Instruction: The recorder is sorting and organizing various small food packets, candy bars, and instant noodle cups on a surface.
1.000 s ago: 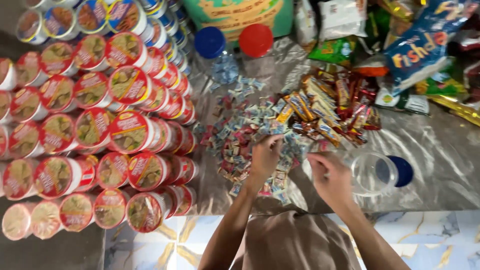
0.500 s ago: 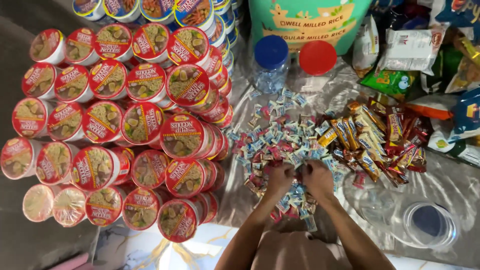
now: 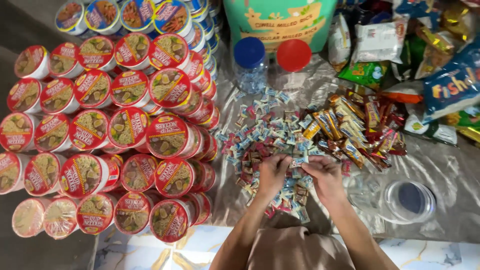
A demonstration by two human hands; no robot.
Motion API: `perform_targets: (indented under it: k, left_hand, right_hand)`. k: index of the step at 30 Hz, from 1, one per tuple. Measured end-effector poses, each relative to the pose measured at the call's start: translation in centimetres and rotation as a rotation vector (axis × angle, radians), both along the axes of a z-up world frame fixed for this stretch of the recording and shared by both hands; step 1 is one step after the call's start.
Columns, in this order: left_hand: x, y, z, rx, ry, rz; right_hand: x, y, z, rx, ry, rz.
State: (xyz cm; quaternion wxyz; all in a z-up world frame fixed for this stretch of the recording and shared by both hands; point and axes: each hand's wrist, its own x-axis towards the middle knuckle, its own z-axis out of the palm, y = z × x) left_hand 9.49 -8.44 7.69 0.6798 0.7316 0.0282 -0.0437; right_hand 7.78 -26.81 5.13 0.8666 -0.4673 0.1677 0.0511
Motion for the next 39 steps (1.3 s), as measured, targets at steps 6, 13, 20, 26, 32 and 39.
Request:
perform_targets:
  k: [6, 13, 20, 26, 32, 39]
  left_hand:
    - [-2.1, -3.8, 6.4, -0.003, -0.084, -0.089]
    - [-3.3, -10.8, 10.7, 0.075, -0.27, -0.236]
    - [-4.8, -18.5, 11.5, 0.18, -0.52, -0.399]
    - [-5.7, -20.2, 11.4, 0.355, -0.589, -0.467]
    - [-5.3, -17.2, 10.9, 0.396, -0.607, -0.345]
    - [-2.1, -8.7, 5.9, 0.477, -0.544, -0.065]
  right_hand:
    - [-3.7, -3.4, 6.3, 0.02, -0.119, -0.057]
    - [-7.6, -9.0, 13.7, -0.146, -0.207, -0.188]
    - [-11.1, -17.0, 11.3, -0.598, -0.154, -0.373]
    - [-12.6, -18.6, 12.5, -0.752, -0.045, -0.404]
    - [-12.1, -17.9, 12.8, -0.693, -0.137, -0.374]
    - [-8.2, -10.2, 13.3, -0.782, -0.367, -0.156]
